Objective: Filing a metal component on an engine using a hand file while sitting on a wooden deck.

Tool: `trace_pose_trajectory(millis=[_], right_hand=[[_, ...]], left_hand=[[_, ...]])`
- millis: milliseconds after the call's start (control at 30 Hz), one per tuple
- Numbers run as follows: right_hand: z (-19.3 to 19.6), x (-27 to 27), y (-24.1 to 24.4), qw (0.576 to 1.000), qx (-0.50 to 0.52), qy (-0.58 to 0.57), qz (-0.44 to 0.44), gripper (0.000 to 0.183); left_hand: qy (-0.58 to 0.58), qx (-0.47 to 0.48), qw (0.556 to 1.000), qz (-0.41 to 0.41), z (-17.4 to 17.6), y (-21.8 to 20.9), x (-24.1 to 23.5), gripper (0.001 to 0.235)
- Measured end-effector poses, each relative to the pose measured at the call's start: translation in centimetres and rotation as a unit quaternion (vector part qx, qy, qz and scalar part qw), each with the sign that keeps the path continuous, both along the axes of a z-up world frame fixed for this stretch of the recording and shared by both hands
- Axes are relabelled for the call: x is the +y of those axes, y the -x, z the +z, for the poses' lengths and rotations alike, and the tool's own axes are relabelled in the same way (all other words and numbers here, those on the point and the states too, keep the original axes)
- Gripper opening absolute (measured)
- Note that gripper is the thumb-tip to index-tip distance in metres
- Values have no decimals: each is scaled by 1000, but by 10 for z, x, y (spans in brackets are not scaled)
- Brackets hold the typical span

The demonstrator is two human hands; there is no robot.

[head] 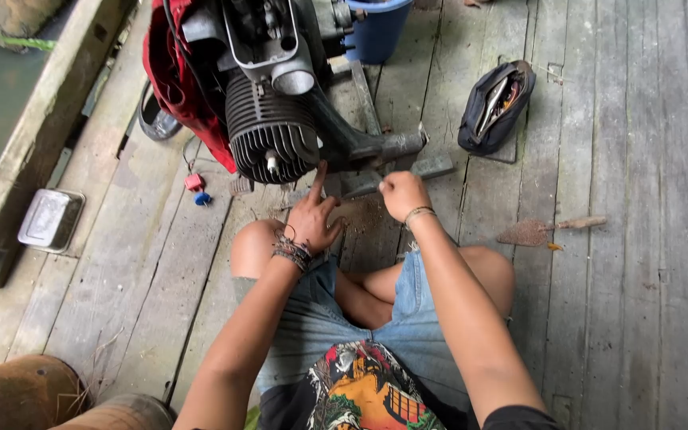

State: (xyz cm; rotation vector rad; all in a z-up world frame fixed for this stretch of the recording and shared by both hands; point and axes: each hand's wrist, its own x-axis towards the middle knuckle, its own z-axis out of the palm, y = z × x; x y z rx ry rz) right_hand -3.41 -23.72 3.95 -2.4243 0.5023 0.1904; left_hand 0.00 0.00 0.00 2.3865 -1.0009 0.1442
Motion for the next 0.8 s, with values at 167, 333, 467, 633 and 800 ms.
trace_pose_trajectory(millis=[167,333,467,633,800], right_hand=[[-25,7,-16,1000,-3,13,19,24],[-18,3,-11,999,-3,24,-22,29],[5,2,-4,1000,-3,-1,27,26],[7,5,5,998,-11,50,35,26],[-10,-2,10,998,-48,31,-4,25]], left_hand=[[10,1,1000,2,5,1,-2,24],[23,-12,1000,6,3,2,1,25],[21,-10,1000,12,-1,-2,-2,23],[30,-24,999,9,-2,-1,1,22],[17,-7,1000,11,1,0,1,20]])
